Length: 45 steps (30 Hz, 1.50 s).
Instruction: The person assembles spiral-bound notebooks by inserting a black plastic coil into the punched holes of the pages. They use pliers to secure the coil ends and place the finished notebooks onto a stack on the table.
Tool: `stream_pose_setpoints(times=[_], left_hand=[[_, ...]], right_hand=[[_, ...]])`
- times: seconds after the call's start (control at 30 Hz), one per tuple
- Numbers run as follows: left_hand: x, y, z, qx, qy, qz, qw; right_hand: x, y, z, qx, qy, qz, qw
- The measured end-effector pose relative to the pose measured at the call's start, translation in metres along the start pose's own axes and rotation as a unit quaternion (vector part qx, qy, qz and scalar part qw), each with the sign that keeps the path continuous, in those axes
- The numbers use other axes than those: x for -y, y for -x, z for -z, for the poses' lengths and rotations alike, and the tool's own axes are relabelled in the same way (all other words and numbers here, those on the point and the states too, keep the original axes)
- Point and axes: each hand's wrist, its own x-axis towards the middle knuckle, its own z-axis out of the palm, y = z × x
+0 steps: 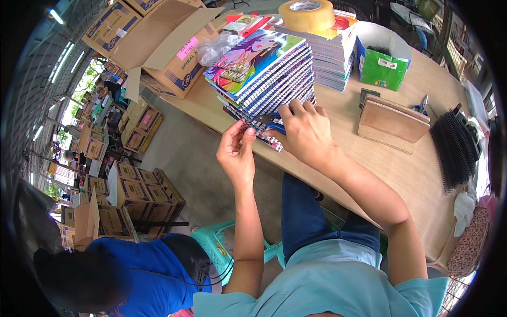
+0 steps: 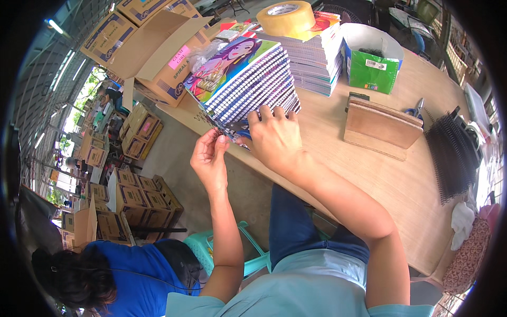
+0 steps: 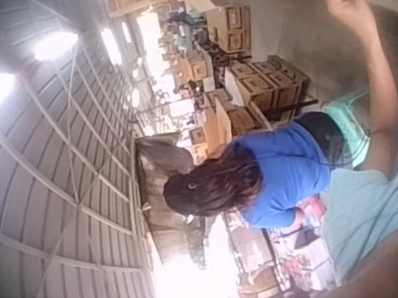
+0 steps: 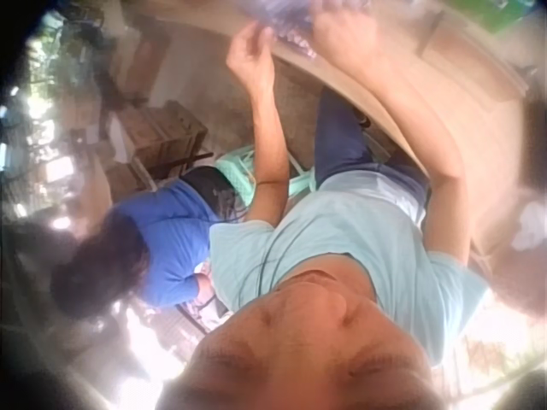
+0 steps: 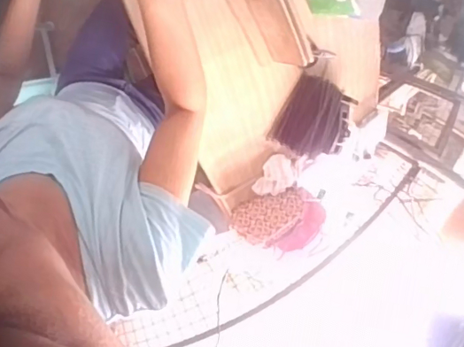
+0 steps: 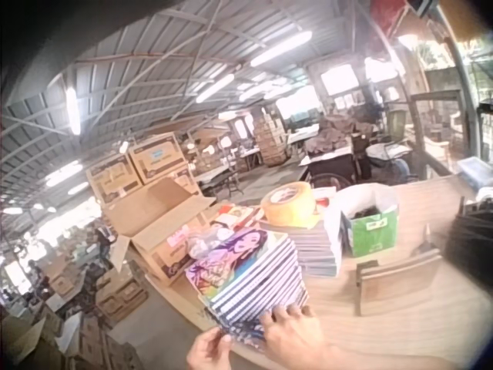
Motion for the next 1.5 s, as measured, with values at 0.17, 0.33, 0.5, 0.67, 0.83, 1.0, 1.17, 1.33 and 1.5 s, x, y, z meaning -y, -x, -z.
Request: stream_pose_setpoints(times=[0.17,0.33,0.5,0.67,0.83,1.0,1.17,1.33,1.5], left_hand=[[-0.006,-0.003,-0.004,0.000,-0.010,0.010,1.000],[-0.006,-0.004,-0.001,-0.016,0.006,0.014,1.000],[-0.015,-0.010,-0.006,-0.003,0.000,0.025,1.000],[-0.017,-0.016,-0.009,-0.008,-0.004,0.036,0.999],[-0.015,-0.016,-0.005,-0.031,-0.010,0.037,0.999],[-0.022,-0.021,-0.004,-0.011,-0.015,0.016,1.000],[-0.027,-0.026,-0.005,0.008,-0.030,0.003,1.000],[-0.023,-0.026,-0.003,-0.009,-0.031,-0.005,0.999],[-0.026,-0.024,0.000,0.005,-0.015,-0.002,1.000]], right_hand=[[-0.003,-0.004,-0.002,0.068,-0.044,-0.019,0.997],[-0.003,-0.005,0.013,0.071,-0.079,-0.061,0.993],[-0.002,-0.009,0.007,0.012,0.000,-0.014,1.000],[0.000,-0.012,0.004,0.021,-0.005,-0.008,1.000],[0.000,-0.016,0.021,0.132,-0.101,-0.079,0.983],[-0.005,-0.016,0.012,-0.005,-0.027,-0.027,0.999],[-0.003,-0.022,0.001,-0.046,0.002,0.008,0.999],[-0.004,-0.024,0.004,0.027,-0.049,-0.012,0.998],[-0.004,-0.019,0.015,-0.096,-0.009,0.023,0.995]])
